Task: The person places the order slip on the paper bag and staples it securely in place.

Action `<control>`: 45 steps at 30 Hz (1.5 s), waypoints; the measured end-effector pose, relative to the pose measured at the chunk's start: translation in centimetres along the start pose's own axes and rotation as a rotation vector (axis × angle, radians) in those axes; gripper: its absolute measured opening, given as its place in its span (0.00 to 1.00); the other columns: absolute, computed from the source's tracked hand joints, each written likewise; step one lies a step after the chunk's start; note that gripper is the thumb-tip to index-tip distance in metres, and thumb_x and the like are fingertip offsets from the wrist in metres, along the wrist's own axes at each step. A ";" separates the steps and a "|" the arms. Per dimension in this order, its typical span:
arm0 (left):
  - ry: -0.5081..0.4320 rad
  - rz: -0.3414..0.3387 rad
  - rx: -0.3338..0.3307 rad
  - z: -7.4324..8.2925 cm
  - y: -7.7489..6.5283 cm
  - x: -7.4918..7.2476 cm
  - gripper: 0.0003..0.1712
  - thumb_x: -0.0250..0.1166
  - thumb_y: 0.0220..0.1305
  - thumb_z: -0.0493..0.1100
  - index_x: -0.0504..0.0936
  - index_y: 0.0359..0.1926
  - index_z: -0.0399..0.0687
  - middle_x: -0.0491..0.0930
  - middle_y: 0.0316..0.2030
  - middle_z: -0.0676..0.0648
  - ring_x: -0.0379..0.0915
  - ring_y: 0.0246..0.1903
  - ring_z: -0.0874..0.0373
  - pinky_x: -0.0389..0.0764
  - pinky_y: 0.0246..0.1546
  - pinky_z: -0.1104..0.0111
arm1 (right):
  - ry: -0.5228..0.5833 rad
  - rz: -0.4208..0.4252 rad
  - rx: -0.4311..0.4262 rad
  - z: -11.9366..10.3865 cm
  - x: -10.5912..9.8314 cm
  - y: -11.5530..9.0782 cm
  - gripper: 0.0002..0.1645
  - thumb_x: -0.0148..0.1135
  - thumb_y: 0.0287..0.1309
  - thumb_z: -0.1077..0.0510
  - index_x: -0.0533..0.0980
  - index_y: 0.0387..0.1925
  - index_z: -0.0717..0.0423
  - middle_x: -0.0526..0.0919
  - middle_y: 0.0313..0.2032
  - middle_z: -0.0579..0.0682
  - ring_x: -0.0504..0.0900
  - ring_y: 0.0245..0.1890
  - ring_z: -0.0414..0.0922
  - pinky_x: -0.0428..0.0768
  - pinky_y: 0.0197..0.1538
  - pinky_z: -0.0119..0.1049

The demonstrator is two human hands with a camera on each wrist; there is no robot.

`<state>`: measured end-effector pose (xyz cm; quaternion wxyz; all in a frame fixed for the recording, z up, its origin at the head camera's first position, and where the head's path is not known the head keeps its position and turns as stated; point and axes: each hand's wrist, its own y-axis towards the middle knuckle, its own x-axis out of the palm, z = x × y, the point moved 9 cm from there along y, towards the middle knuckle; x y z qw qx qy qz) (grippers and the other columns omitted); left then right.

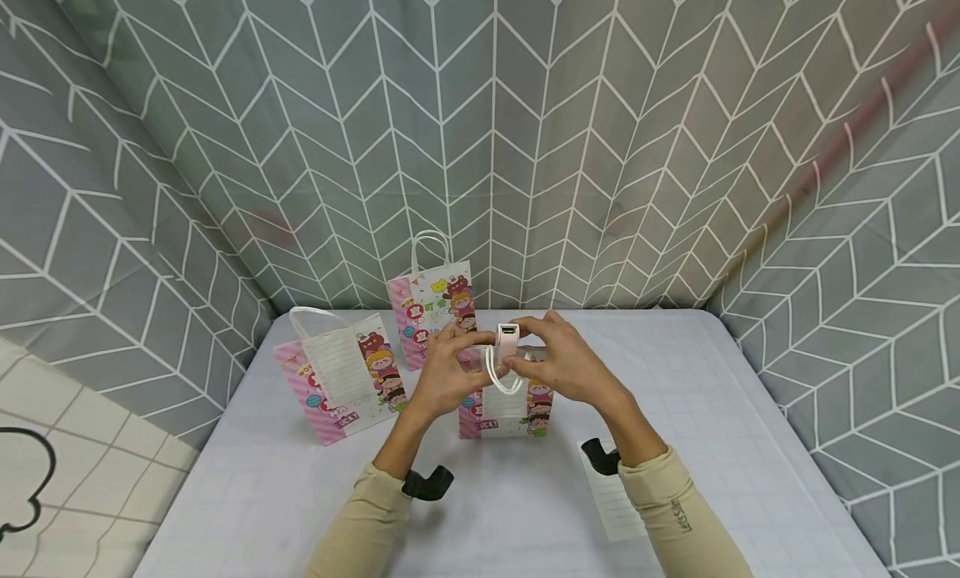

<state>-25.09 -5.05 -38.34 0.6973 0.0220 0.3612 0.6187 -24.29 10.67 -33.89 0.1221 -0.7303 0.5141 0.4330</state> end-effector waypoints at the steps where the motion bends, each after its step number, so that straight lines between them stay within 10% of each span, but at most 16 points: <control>1: 0.001 0.000 0.002 0.0 0.0 0.0 0.27 0.81 0.49 0.52 0.88 0.51 0.54 0.74 0.36 0.53 0.64 0.40 0.57 0.57 0.54 0.49 | 0.004 0.005 -0.008 0.0 0.0 0.0 0.30 0.75 0.55 0.46 0.80 0.58 0.51 0.77 0.42 0.47 0.70 0.40 0.44 0.74 0.42 0.41; 45: 0.036 0.050 0.097 0.5 0.1 -0.1 0.25 0.81 0.48 0.53 0.89 0.48 0.54 0.73 0.29 0.56 0.59 0.34 0.60 0.53 0.48 0.53 | 0.055 0.030 -0.163 0.4 0.0 0.3 0.28 0.75 0.56 0.46 0.81 0.57 0.48 0.80 0.44 0.42 0.73 0.41 0.41 0.78 0.45 0.41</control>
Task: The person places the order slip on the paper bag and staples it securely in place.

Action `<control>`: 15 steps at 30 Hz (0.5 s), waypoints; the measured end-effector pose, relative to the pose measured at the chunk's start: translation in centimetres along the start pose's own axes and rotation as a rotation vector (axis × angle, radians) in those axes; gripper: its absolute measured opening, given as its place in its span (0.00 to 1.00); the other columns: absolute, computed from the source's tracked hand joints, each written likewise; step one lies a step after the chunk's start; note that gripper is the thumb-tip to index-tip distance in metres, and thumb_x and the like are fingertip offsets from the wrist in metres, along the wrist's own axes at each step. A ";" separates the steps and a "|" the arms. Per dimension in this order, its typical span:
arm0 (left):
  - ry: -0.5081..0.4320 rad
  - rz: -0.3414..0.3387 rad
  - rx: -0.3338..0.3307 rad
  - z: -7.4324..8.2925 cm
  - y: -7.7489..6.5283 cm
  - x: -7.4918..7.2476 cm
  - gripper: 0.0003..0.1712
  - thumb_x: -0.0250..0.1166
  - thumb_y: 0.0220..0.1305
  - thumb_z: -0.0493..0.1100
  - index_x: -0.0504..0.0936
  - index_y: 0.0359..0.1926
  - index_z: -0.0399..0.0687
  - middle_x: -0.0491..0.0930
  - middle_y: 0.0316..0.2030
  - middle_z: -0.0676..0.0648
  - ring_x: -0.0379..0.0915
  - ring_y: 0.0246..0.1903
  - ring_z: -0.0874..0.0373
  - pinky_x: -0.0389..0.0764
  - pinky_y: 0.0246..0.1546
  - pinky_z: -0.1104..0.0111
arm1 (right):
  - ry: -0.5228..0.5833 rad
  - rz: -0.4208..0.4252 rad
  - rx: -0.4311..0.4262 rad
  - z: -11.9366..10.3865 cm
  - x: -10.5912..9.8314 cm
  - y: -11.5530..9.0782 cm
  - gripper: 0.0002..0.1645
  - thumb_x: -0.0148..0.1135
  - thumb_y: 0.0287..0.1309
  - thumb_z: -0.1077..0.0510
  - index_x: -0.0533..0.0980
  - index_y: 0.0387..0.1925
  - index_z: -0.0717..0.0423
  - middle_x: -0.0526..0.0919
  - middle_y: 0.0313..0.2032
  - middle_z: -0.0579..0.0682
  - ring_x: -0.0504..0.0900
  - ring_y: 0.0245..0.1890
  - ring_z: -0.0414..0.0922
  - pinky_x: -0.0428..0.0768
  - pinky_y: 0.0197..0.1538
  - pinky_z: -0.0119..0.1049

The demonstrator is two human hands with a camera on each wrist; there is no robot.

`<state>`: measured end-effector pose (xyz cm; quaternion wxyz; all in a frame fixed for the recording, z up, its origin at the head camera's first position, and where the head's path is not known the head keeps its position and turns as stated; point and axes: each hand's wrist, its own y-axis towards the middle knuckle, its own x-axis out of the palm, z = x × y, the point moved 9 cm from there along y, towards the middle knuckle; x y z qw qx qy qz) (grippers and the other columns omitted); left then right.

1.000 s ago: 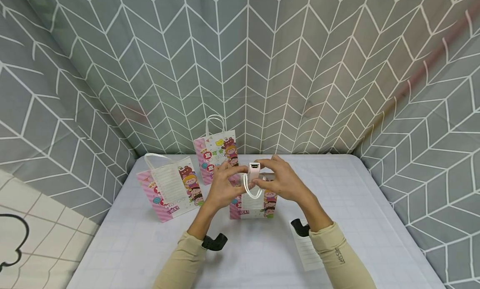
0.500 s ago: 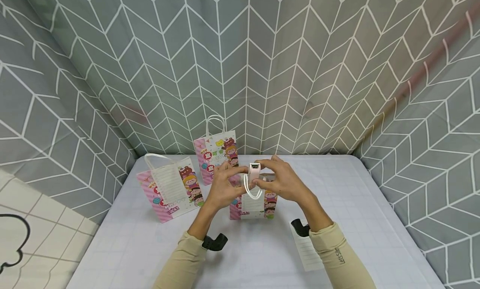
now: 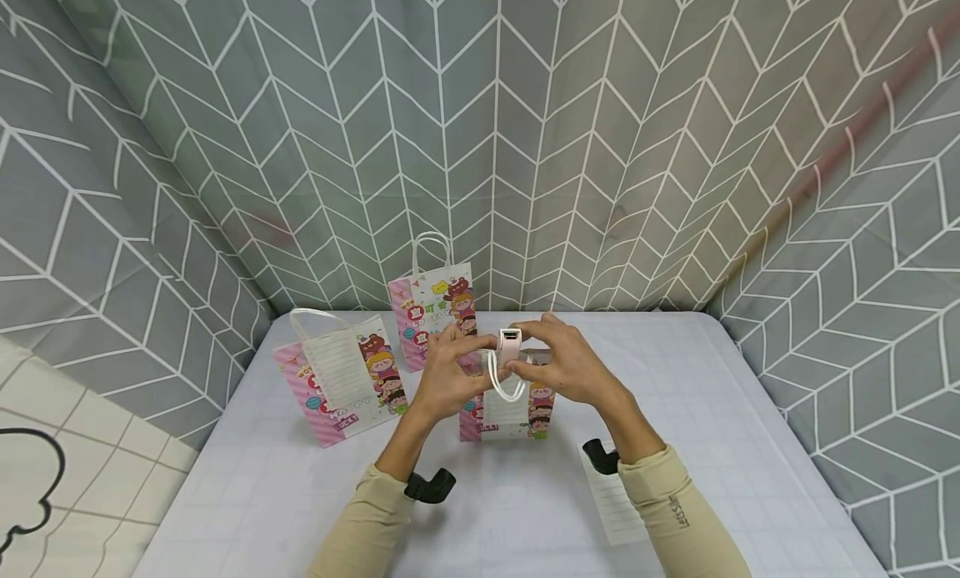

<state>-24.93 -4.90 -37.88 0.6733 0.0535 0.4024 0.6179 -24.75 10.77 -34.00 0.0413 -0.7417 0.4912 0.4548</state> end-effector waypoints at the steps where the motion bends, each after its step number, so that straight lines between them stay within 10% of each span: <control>1: -0.001 0.002 0.002 0.0 0.0 0.0 0.25 0.82 0.48 0.53 0.89 0.48 0.54 0.74 0.30 0.56 0.59 0.35 0.60 0.53 0.48 0.53 | 0.001 0.002 -0.005 0.0 0.0 0.0 0.28 0.75 0.56 0.47 0.81 0.57 0.49 0.81 0.45 0.42 0.74 0.41 0.42 0.79 0.45 0.42; 15: 0.006 0.039 0.073 0.6 0.0 -0.3 0.23 0.82 0.46 0.53 0.91 0.45 0.54 0.87 0.34 0.56 0.60 0.33 0.61 0.53 0.45 0.56 | 0.000 0.004 -0.037 -0.2 0.1 0.0 0.27 0.75 0.55 0.49 0.81 0.56 0.52 0.83 0.47 0.44 0.79 0.47 0.47 0.81 0.49 0.44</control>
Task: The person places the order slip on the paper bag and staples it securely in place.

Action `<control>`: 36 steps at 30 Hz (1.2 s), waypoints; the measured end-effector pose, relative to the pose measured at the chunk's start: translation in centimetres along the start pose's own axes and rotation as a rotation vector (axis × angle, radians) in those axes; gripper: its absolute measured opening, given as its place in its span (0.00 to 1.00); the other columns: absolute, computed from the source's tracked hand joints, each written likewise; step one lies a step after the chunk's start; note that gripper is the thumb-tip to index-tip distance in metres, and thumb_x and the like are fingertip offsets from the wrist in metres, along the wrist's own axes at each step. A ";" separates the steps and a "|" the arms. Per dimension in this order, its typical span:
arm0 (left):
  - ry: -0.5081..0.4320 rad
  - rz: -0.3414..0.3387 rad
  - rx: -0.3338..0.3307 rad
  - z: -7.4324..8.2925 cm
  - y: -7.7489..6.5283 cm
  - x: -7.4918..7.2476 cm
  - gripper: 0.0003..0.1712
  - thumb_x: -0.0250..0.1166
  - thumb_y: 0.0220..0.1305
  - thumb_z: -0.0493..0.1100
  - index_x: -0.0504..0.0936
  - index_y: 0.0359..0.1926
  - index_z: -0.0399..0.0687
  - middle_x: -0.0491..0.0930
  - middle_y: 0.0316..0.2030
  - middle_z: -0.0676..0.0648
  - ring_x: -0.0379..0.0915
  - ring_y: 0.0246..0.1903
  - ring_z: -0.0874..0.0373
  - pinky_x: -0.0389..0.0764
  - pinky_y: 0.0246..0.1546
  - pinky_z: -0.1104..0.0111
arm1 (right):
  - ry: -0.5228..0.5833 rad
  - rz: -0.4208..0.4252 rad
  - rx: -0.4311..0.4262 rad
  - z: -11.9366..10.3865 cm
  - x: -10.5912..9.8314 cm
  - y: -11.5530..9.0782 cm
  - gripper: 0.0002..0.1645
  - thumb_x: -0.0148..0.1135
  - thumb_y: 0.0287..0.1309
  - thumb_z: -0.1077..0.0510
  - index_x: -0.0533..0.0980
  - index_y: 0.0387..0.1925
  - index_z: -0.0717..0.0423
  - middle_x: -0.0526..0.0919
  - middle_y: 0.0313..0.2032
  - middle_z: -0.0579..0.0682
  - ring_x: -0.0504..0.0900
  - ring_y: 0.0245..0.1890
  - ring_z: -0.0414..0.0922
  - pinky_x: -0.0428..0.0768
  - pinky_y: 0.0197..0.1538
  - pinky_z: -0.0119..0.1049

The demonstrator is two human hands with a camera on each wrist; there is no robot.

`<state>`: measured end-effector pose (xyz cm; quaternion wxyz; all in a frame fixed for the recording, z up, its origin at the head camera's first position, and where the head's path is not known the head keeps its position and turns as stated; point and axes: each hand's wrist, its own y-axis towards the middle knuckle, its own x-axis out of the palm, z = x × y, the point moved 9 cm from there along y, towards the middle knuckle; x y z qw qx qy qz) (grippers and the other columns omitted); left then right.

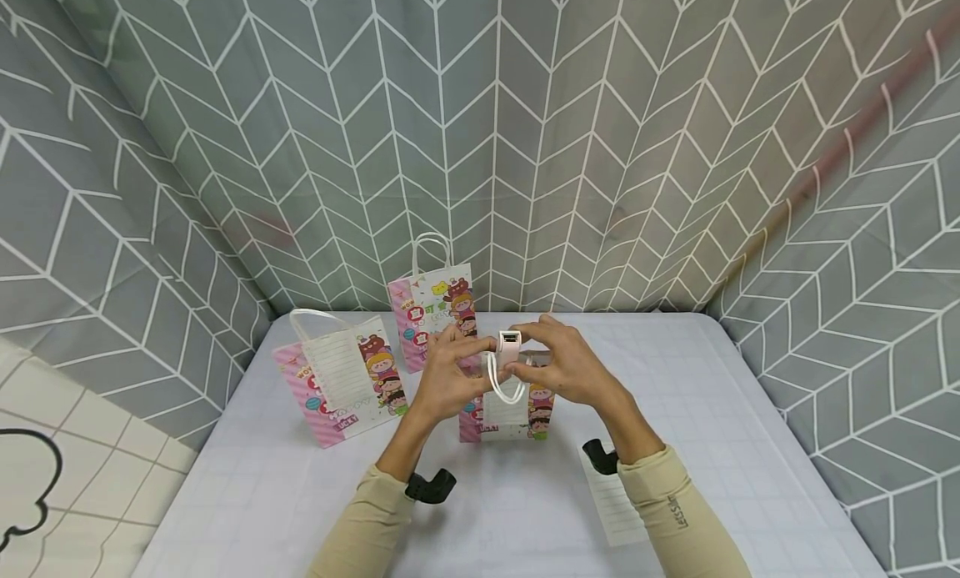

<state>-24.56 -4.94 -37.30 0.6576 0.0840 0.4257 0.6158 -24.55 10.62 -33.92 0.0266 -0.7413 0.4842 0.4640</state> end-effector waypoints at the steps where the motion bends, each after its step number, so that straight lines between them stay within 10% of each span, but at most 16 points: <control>1: 0.001 0.000 0.002 0.0 0.0 0.0 0.23 0.82 0.46 0.53 0.91 0.45 0.54 0.88 0.35 0.56 0.59 0.33 0.61 0.53 0.45 0.57 | 0.000 0.001 -0.004 0.0 0.0 0.0 0.27 0.75 0.55 0.49 0.81 0.56 0.52 0.83 0.47 0.44 0.79 0.47 0.47 0.81 0.49 0.44; 36: -0.016 -0.001 -0.024 -0.3 -0.2 0.1 0.26 0.82 0.45 0.52 0.90 0.48 0.53 0.87 0.36 0.55 0.61 0.36 0.61 0.52 0.49 0.52 | 0.007 -0.021 0.059 0.2 -0.1 0.0 0.27 0.75 0.56 0.47 0.81 0.56 0.49 0.84 0.46 0.44 0.76 0.45 0.43 0.78 0.48 0.48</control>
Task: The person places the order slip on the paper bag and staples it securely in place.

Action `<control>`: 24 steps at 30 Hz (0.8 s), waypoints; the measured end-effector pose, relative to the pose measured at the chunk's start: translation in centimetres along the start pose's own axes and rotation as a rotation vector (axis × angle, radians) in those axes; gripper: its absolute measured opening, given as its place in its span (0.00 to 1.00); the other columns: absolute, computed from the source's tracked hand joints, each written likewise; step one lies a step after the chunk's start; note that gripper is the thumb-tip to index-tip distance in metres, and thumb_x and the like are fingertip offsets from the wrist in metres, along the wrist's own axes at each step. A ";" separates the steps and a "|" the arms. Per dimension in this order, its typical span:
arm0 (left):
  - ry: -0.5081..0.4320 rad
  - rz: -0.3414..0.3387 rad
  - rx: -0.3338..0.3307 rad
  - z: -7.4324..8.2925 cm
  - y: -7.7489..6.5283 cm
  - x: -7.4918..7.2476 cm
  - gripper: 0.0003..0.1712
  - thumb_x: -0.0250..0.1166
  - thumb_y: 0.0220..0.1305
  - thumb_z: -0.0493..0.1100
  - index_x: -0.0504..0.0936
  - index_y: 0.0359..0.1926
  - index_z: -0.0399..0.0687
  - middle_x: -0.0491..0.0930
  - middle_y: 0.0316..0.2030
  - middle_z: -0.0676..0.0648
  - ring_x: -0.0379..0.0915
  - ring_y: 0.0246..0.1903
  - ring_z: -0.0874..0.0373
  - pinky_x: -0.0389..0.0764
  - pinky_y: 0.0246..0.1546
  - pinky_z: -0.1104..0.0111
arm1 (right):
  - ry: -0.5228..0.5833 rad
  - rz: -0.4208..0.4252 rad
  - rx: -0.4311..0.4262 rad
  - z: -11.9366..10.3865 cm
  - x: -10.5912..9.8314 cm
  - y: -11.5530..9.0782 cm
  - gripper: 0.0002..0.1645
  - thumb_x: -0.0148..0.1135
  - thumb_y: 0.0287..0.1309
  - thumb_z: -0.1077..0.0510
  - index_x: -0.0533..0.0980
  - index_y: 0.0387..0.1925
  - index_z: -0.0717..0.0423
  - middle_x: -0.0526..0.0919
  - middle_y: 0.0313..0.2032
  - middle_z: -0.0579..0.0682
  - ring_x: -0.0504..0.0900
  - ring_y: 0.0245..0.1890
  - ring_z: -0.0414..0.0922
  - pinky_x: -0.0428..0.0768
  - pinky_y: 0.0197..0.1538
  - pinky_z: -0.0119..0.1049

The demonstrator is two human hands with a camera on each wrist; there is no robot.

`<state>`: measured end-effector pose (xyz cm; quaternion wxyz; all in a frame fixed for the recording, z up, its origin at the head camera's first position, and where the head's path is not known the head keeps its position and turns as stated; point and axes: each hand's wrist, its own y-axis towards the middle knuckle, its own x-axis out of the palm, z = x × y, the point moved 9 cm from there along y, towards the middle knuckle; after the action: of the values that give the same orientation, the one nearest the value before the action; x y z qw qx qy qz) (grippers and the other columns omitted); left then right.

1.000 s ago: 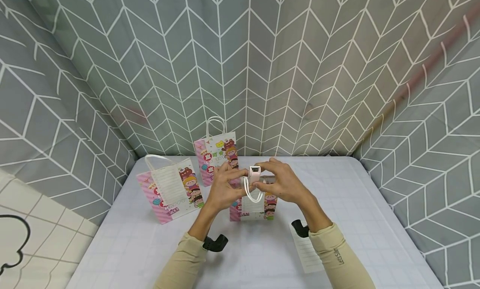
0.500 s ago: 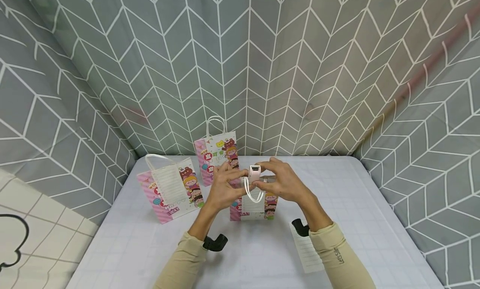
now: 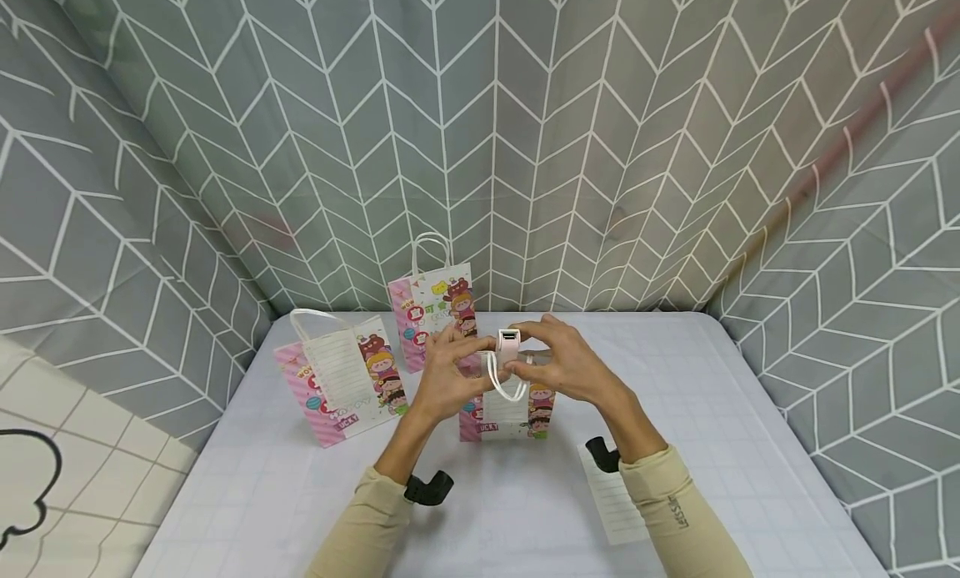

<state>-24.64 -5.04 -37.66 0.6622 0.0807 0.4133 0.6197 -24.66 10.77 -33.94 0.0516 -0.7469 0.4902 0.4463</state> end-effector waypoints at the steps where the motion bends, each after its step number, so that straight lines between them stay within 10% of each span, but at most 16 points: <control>1: -0.003 -0.007 -0.009 -0.1 -0.1 0.0 0.27 0.82 0.45 0.52 0.89 0.49 0.52 0.86 0.37 0.55 0.62 0.36 0.60 0.52 0.49 0.52 | 0.004 -0.006 0.013 0.0 0.0 -0.1 0.28 0.75 0.56 0.47 0.81 0.57 0.49 0.83 0.46 0.44 0.75 0.43 0.42 0.78 0.46 0.46; 24: -0.050 -0.082 -0.095 -0.6 -0.6 0.3 0.41 0.79 0.49 0.53 0.77 0.66 0.60 0.86 0.48 0.58 0.68 0.49 0.56 0.48 0.61 0.45 | 0.047 0.053 0.066 0.6 -0.5 -0.4 0.32 0.73 0.55 0.42 0.79 0.60 0.45 0.76 0.41 0.43 0.71 0.42 0.45 0.73 0.42 0.43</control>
<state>-24.67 -5.11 -38.56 0.7003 0.0476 0.3699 0.6086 -24.80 11.63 -34.03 0.0527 -0.7418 0.5255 0.4134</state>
